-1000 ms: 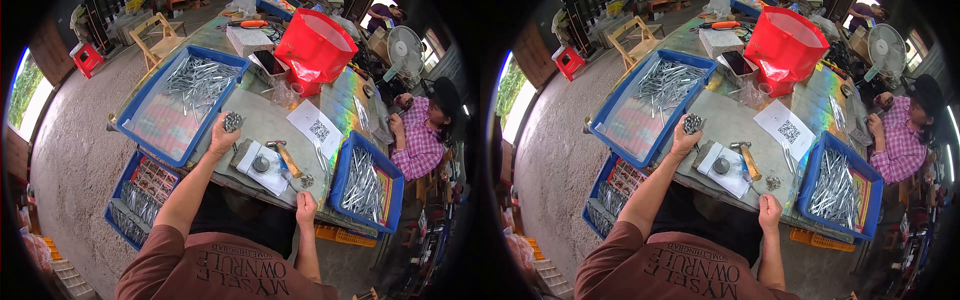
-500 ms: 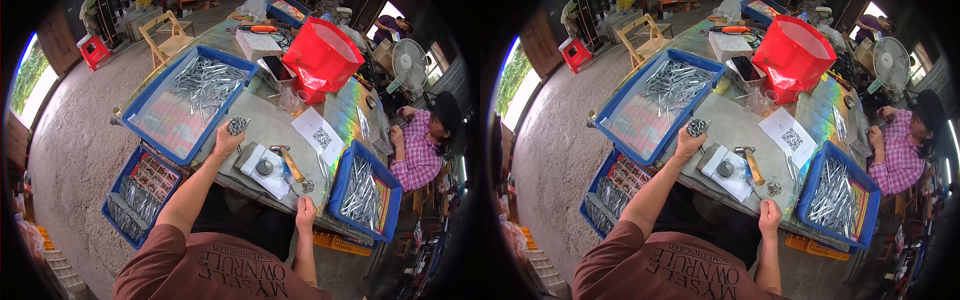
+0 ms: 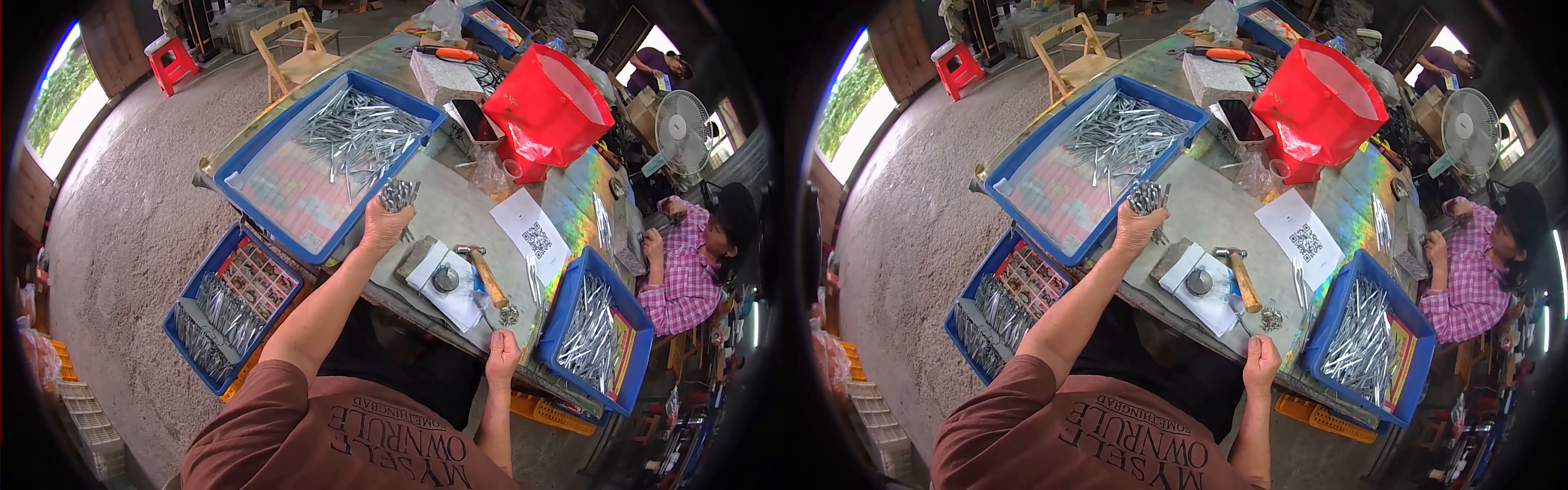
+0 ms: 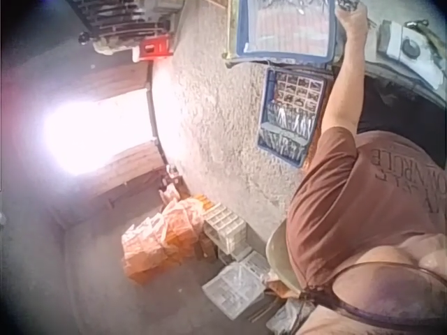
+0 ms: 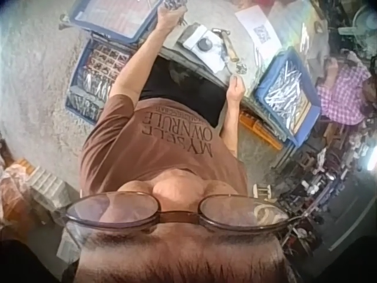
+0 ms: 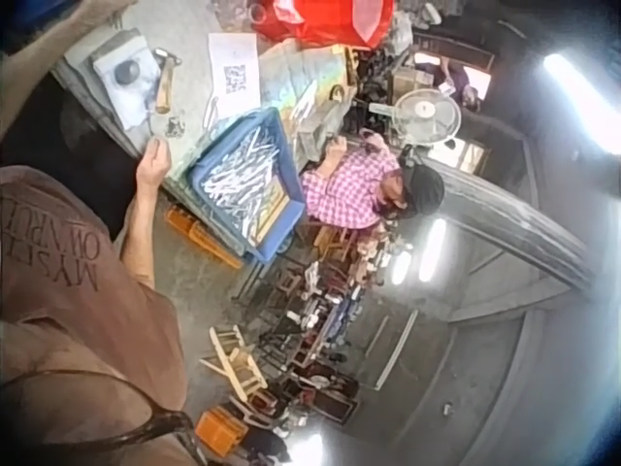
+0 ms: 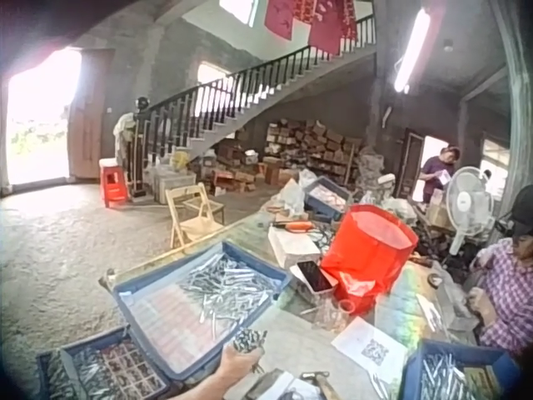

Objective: The person assembles small metal parts by inserting metal pins into metal sleeves and securing them with a hammer.

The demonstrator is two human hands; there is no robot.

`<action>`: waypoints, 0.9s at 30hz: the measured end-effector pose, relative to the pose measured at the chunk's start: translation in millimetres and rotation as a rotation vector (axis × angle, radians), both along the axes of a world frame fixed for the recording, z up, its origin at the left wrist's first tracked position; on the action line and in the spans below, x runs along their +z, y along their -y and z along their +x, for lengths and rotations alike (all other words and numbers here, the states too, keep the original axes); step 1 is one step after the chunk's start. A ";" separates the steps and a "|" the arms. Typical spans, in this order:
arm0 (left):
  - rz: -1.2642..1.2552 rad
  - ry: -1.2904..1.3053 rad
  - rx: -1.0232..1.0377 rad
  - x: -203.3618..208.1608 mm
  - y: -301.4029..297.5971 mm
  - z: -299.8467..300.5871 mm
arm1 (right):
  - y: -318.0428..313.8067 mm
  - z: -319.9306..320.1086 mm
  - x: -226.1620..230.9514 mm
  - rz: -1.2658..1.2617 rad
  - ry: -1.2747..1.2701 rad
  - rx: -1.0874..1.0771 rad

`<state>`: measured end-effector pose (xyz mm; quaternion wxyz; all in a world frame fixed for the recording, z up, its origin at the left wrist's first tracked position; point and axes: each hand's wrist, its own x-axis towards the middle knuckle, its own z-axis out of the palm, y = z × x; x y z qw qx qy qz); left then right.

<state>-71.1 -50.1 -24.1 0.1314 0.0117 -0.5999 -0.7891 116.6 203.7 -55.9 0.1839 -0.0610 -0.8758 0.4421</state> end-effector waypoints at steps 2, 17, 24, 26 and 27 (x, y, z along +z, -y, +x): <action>-0.004 -0.031 0.033 9.5 -4.6 1.1 | -0.3 -0.7 0.1 -0.005 -0.013 0.006; 0.667 -0.037 -0.131 70.3 43.2 49.6 | -0.8 3.8 -0.4 -0.097 0.038 0.020; 0.438 0.001 0.051 74.6 148.0 113.8 | -4.0 3.7 -1.8 -0.148 0.067 0.021; 0.404 0.028 0.122 67.9 183.4 130.4 | -2.0 2.0 0.0 -0.185 0.059 0.016; 0.342 0.044 0.187 58.2 202.2 139.3 | -1.6 1.3 1.3 -0.184 0.074 0.009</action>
